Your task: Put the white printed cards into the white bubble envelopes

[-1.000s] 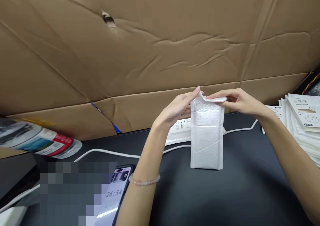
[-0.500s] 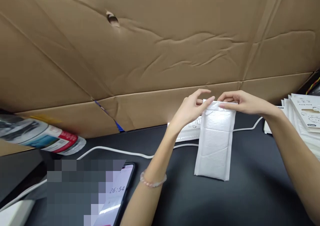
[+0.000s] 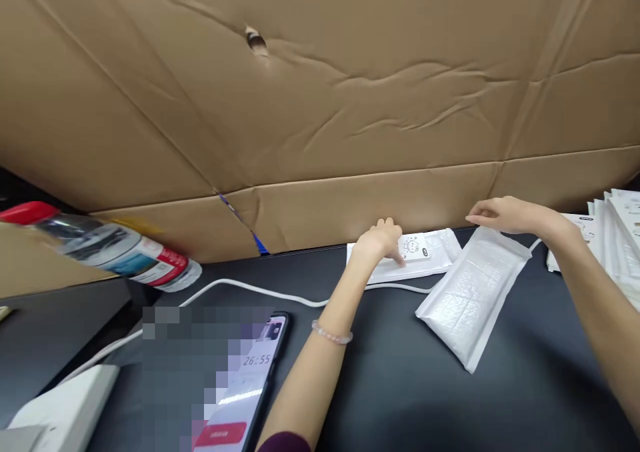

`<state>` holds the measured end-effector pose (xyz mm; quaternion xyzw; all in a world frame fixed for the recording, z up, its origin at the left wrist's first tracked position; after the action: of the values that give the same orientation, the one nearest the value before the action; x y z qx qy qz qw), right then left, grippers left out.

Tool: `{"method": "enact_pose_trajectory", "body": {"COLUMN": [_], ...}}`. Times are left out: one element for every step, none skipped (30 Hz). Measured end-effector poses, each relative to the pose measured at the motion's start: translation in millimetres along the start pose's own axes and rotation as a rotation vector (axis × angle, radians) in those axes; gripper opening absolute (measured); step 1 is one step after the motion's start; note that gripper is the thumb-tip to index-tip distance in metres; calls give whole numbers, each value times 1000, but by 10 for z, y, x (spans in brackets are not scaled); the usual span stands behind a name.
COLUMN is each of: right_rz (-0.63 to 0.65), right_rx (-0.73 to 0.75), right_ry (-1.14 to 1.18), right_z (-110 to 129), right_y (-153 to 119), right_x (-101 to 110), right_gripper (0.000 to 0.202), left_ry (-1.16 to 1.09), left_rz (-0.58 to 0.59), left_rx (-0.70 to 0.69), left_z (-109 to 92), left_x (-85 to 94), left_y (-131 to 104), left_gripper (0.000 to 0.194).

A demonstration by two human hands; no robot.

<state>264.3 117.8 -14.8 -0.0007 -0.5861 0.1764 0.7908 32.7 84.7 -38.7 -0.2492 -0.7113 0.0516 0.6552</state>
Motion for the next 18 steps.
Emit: {"method": "enact_pose_trajectory", "body": {"right_rz": [2,9,17,28,36,40,37,30,14,-9,-34,-61,-93,-135,-183,-235,-286,-328], "right_rx": [50,101,147,179,199,208,215,230,248,268,284,290,277,250,214,171,121,75], "right_ry": [29,60,90,117,146,186,246,332,435,537,619,669,685,676,658,642,633,629], "right_z": [121,243,355,450,523,577,615,644,662,668,661,640,603,552,493,428,360,298], "right_y": [-7,-17,-27,-35,-40,-43,-46,-51,-60,-74,-92,-113,-134,-154,-174,-192,-208,-222], "right_x": [-29,-60,-92,-124,-152,-171,-177,-168,-140,-97,-44,12,71,132,193,251,301,340], "right_gripper": [46,48,48,48,47,46,44,42,40,38,36,34,33,31,30,30,30,30], "left_ry": [-1,-8,-24,-46,-70,-94,-116,-137,-160,-193,-240,-295,-344,-372,-371,-342,-291,-233], "left_rz": [6,10,3,-21,-65,-129,-206,-283,-350,-407,-449,-467,-459,-426,-374,-308,-237,-172], "left_rx": [-1,-13,-38,-73,-115,-158,-198,-233,-265,-297,-332,-364,-383,-382,-365,-336,-304,-278], "left_z": [-4,-13,-30,-57,-95,-140,-188,-236,-281,-322,-353,-373,-379,-370,-352,-328,-301,-275], "left_x": [-5,-4,8,35,78,136,203,268,324,371,409,429,427,401,350,277,190,99], "left_y": [-10,-21,-33,-46,-61,-81,-106,-135,-165,-196,-224,-244,-250,-237,-208,-164,-112,-57], "left_gripper": [67,68,69,68,67,65,63,61,60,61,63,64,65,64,63,61,61,63]}}
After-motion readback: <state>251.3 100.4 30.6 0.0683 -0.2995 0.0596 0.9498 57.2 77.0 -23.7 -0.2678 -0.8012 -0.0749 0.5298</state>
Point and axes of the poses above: each hand's wrist, its own y-axis towards the middle knuckle, its own x-axis out of the back of the hand, z = x × y, the point moved 7 cm from there along y, towards the middle knuckle, and after that the axes turned 1 degree about x, right-handed, at the moved point
